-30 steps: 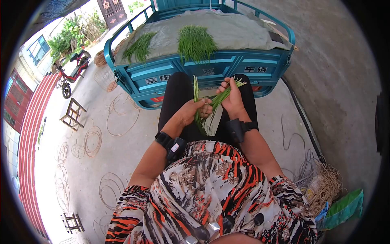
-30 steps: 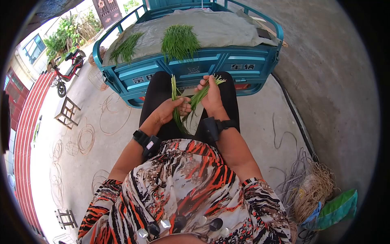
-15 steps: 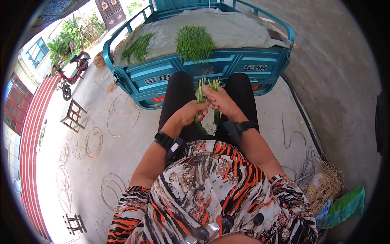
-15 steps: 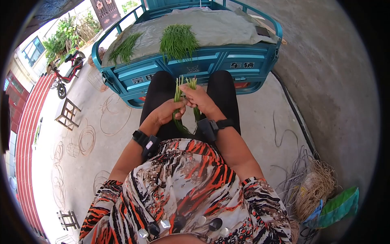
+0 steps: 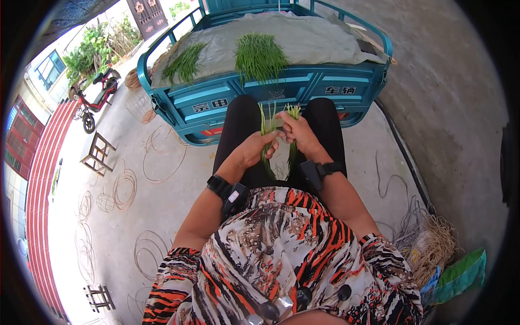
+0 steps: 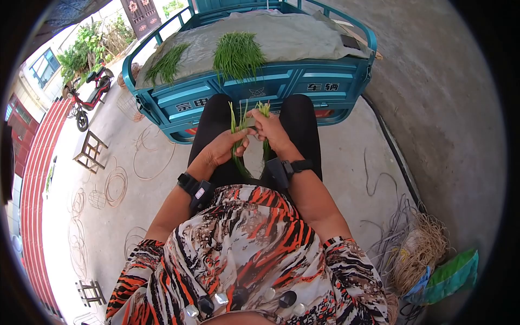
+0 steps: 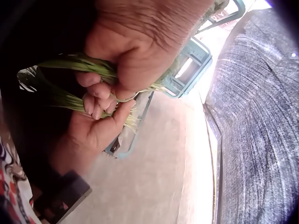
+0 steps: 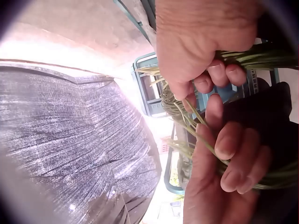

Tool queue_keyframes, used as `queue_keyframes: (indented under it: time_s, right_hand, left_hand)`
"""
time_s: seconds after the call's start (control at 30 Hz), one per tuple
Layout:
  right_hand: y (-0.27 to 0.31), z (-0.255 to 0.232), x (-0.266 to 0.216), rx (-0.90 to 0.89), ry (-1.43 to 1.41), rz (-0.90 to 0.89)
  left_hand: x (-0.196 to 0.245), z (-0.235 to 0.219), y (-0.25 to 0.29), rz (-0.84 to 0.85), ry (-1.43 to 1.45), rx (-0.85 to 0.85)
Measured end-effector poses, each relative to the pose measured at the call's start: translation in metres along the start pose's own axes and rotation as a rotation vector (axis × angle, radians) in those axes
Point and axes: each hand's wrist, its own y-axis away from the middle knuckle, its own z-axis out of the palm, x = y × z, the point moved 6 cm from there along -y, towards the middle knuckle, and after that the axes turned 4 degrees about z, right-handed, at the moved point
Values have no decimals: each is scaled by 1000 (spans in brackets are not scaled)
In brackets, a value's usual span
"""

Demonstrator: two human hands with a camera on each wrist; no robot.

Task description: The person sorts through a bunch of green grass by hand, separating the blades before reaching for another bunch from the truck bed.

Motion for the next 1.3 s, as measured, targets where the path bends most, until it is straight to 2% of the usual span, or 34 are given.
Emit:
queue_keyframes:
  time_s: [0.17, 0.37, 0.47, 0.57, 0.67, 0.77, 0.87, 0.97, 1.07, 1.17, 1.27, 1.3]
  right_hand:
    - [-2, -3, 3, 17, -15, -10]
    - [0, 9, -2, -117, -80, -32]
    - [-7, 3, 4, -126, -88, -51]
    - [-10, -3, 6, 3, -12, -131]
    - [-5, -2, 1, -13, 24, -134]
    - [-4, -3, -1, 14, -91, -111]
    - [-11, -8, 4, 5, -56, -111]
    - [3, 10, -1, -49, 21, 3]
    - [-2, 12, 6, -94, 150, -21]
    - [-6, 6, 9, -116, -12, -32]
    - [-9, -17, 2, 129, 12, -170]
    - [-9, -19, 0, 157, -105, -175]
  left_hand:
    - [1, 4, 1, 14, -37, -31]
    - [-3, 4, -2, 2, -89, -52]
    - [-4, 2, -4, 12, -97, -60]
    - [-4, 2, -3, 19, -74, -55]
    - [-4, 2, -3, 17, -60, -48]
    - [-5, 2, -3, -3, -36, -25]
    - [-12, -3, -6, -27, -44, -1]
    - [-13, -2, -7, -36, -106, -26]
    - [-14, -2, -8, -40, -138, -48]
    - [-14, -2, -7, -46, -126, -36]
    - [-13, -2, -8, -2, -66, -31]
    - [-12, -2, -9, 21, -38, -31]
